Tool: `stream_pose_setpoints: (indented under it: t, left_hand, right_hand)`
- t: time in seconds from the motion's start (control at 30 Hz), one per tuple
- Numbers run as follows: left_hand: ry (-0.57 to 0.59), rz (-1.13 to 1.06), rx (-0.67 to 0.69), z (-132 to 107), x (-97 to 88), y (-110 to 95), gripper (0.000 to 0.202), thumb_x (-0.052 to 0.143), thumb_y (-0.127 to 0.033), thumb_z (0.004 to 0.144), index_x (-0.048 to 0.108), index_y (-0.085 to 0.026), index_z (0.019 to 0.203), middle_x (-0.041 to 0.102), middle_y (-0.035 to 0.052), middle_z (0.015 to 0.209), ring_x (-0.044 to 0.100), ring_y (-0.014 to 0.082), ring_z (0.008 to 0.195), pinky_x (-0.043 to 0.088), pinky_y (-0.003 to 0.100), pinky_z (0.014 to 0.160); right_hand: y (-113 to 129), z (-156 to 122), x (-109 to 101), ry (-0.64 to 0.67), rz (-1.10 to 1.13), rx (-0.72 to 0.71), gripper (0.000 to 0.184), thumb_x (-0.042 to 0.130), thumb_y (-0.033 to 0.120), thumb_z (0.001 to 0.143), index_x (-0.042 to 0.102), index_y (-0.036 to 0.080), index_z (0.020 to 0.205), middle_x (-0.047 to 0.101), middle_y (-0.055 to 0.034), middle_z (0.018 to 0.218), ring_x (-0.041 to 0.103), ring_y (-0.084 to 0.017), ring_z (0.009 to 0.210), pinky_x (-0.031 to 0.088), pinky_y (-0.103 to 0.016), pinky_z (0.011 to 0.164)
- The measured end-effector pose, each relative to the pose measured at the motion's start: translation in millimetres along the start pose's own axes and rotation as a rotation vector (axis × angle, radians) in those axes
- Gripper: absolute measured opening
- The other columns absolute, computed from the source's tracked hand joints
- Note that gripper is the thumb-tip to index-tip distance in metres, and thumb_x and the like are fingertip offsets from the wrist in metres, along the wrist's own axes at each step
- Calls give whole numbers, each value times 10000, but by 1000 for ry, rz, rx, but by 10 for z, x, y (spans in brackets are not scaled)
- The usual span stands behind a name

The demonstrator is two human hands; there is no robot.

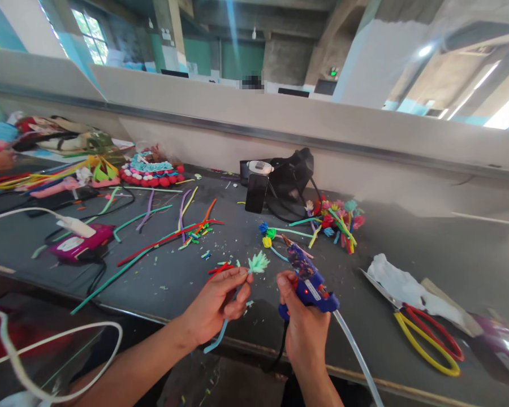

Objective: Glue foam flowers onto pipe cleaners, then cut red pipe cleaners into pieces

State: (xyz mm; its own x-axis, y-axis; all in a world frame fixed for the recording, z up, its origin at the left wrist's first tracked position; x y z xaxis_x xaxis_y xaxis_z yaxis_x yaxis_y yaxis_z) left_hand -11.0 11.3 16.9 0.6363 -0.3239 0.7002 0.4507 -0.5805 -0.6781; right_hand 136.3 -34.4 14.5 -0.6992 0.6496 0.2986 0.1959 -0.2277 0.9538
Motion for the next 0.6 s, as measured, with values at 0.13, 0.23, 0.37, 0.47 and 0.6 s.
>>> stream_pose_setpoints:
  t: [0.13,0.23,0.37,0.47,0.6]
  left_hand:
    - [-12,32,-2,-9,19,3,199,630,-339,839,597,-144,817,488,-48,517,284,26,346,152,190,379]
    - [-25,53,15,-14,28,-1,214,633,-352,835,599,-142,817,496,-46,520,297,27,350,150,192,380]
    - [-54,72,36,-24,45,-6,236,650,-375,819,592,-146,815,506,-45,527,310,27,354,148,194,381]
    - [-68,118,58,-30,57,-5,264,659,-400,808,579,-149,808,510,-43,528,313,28,360,150,195,385]
    - [-81,190,74,-28,60,9,301,671,-435,792,565,-153,798,509,-42,533,312,30,375,133,198,387]
  right_hand:
    - [11,-34,21,8,-50,-29,232,858,290,615,698,159,722,637,13,698,511,-88,574,379,-226,526]
    - [-6,-61,23,-4,-66,-27,236,858,294,609,708,162,735,660,4,725,539,-103,598,408,-239,558]
    - [0,-103,33,-44,-88,-18,259,855,303,606,721,173,785,694,-9,767,597,-144,663,454,-263,604]
    - [26,-115,36,-43,-125,-70,252,842,315,625,722,172,794,706,-20,773,625,-164,703,484,-280,645]
    - [35,-100,0,-53,-214,-205,286,823,359,665,717,175,856,718,-42,841,647,-179,733,511,-306,681]
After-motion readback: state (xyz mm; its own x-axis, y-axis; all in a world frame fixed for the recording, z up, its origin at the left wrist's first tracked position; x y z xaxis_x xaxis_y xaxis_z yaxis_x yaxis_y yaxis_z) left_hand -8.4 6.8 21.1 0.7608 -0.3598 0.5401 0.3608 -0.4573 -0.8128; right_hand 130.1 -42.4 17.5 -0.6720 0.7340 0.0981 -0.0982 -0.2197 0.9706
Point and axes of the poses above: each hand's wrist, its own z-axis towards the middle knuckle, its own x-axis out of the palm, y = z × x, the point moved 2 cm from there along z, towards the middle knuckle
